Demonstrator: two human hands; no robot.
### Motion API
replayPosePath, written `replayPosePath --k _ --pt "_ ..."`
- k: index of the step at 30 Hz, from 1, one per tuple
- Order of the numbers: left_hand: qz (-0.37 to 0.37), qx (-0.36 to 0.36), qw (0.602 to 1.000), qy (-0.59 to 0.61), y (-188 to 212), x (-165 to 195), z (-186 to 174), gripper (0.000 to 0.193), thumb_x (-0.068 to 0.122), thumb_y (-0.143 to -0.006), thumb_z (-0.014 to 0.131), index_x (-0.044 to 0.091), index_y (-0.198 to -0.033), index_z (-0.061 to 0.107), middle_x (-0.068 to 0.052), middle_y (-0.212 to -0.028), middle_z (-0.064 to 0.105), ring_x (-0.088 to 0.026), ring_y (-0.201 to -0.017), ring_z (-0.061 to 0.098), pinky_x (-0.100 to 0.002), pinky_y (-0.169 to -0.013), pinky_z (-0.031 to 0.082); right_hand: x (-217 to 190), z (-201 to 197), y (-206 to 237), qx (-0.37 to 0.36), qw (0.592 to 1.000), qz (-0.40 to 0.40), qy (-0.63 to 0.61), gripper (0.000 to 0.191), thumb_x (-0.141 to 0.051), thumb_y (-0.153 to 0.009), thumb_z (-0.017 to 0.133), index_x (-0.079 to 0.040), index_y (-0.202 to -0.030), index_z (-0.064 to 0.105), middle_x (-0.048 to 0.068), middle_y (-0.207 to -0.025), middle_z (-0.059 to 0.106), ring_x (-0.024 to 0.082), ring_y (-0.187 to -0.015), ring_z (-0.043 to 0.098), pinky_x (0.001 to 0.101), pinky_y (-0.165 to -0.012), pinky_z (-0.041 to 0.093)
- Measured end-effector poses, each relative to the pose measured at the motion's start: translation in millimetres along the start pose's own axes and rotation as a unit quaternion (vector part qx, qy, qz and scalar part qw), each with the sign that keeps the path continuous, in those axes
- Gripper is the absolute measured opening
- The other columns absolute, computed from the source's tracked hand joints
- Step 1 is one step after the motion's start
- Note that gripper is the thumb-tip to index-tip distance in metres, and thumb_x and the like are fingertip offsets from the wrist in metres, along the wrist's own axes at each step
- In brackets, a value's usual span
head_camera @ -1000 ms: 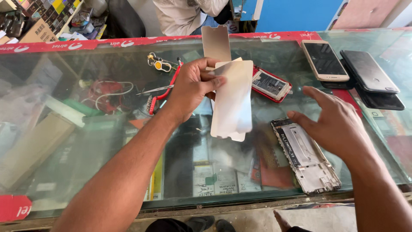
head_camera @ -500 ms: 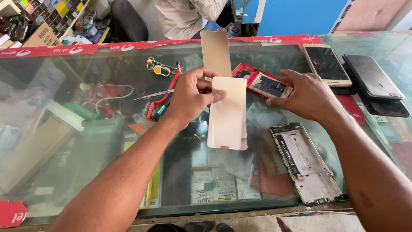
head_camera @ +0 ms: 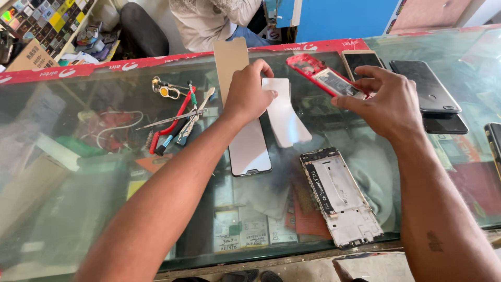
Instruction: The person removes protective films from a smartphone screen, then sprays a cleaning solution and scrubs the screen with a toothbrush. The person uses tweezers to peel off films and a spray bottle to apply liquid before brushing the surface.
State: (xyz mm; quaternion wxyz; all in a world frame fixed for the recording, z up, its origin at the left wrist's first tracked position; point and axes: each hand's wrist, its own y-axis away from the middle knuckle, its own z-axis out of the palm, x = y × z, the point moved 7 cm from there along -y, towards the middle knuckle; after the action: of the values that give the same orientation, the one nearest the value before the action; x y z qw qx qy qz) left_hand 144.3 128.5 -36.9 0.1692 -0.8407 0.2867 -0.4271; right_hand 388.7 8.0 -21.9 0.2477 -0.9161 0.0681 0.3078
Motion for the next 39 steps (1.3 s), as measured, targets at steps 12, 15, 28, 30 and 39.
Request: replayPosePath --k 12,15,28,30,39 --pt "0.019 -0.117 0.983 -0.139 -39.4 -8.1 53.8 0.009 0.001 -0.07 0.066 0.006 -0.077 0.069 -0.018 -0.077 0.074 -0.034 -0.078 0.075 -0.042 -0.074 0.06 0.9 7.0 10.7 -0.169 0.966 0.09 0.176 0.083 -0.049 -0.054 0.091 -0.024 -0.131 0.071 0.005 -0.118 0.078 0.026 -0.103 0.074 0.0448 -0.088 0.057" --pt "-0.055 -0.182 0.974 -0.122 -40.5 -15.3 57.7 0.011 0.001 -0.073 0.062 0.006 -0.082 0.068 -0.018 -0.074 0.076 -0.03 -0.072 0.079 -0.037 -0.075 0.062 -2.8 7.0 13.1 -0.185 0.958 0.082 0.202 0.082 -0.048 -0.052 0.092 -0.026 -0.129 0.073 0.004 -0.122 0.076 0.027 -0.108 0.072 0.0465 -0.09 0.055" --pt "0.114 -0.131 0.983 -0.064 32.8 33.1 -55.6 0.01 0.01 -0.083 0.079 0.004 -0.09 0.076 -0.01 -0.08 0.073 -0.022 -0.071 0.071 -0.037 -0.067 0.054 -24.0 7.0 13.9 -0.147 0.956 -0.035 0.252 0.08 -0.058 -0.047 0.098 -0.017 -0.112 0.077 0.008 -0.122 0.07 0.032 -0.114 0.064 0.0513 -0.086 0.052" --pt "0.082 -0.154 0.985 0.0 57.8 26.1 -78.7 0.012 0.01 -0.081 0.08 0.005 -0.092 0.077 -0.006 -0.082 0.074 -0.018 -0.07 0.071 -0.032 -0.065 0.055 -39.2 6.8 16.5 -0.138 0.971 -0.056 0.189 0.062 -0.048 -0.061 0.092 -0.016 -0.112 0.078 0.006 -0.118 0.073 0.03 -0.107 0.068 0.0475 -0.086 0.054" --pt "0.117 -0.263 0.957 0.043 107.5 24.6 -87.4 0.028 0.02 -0.068 0.091 0.007 -0.087 0.075 -0.006 -0.094 0.068 -0.021 -0.082 0.066 -0.033 -0.071 0.054 -149.6 82.4 26.3 -0.337 0.907 -0.214 0.131 0.042 -0.03 -0.074 0.088 -0.018 -0.113 0.078 0.002 -0.116 0.075 0.026 -0.093 0.073 0.0406 -0.084 0.057"
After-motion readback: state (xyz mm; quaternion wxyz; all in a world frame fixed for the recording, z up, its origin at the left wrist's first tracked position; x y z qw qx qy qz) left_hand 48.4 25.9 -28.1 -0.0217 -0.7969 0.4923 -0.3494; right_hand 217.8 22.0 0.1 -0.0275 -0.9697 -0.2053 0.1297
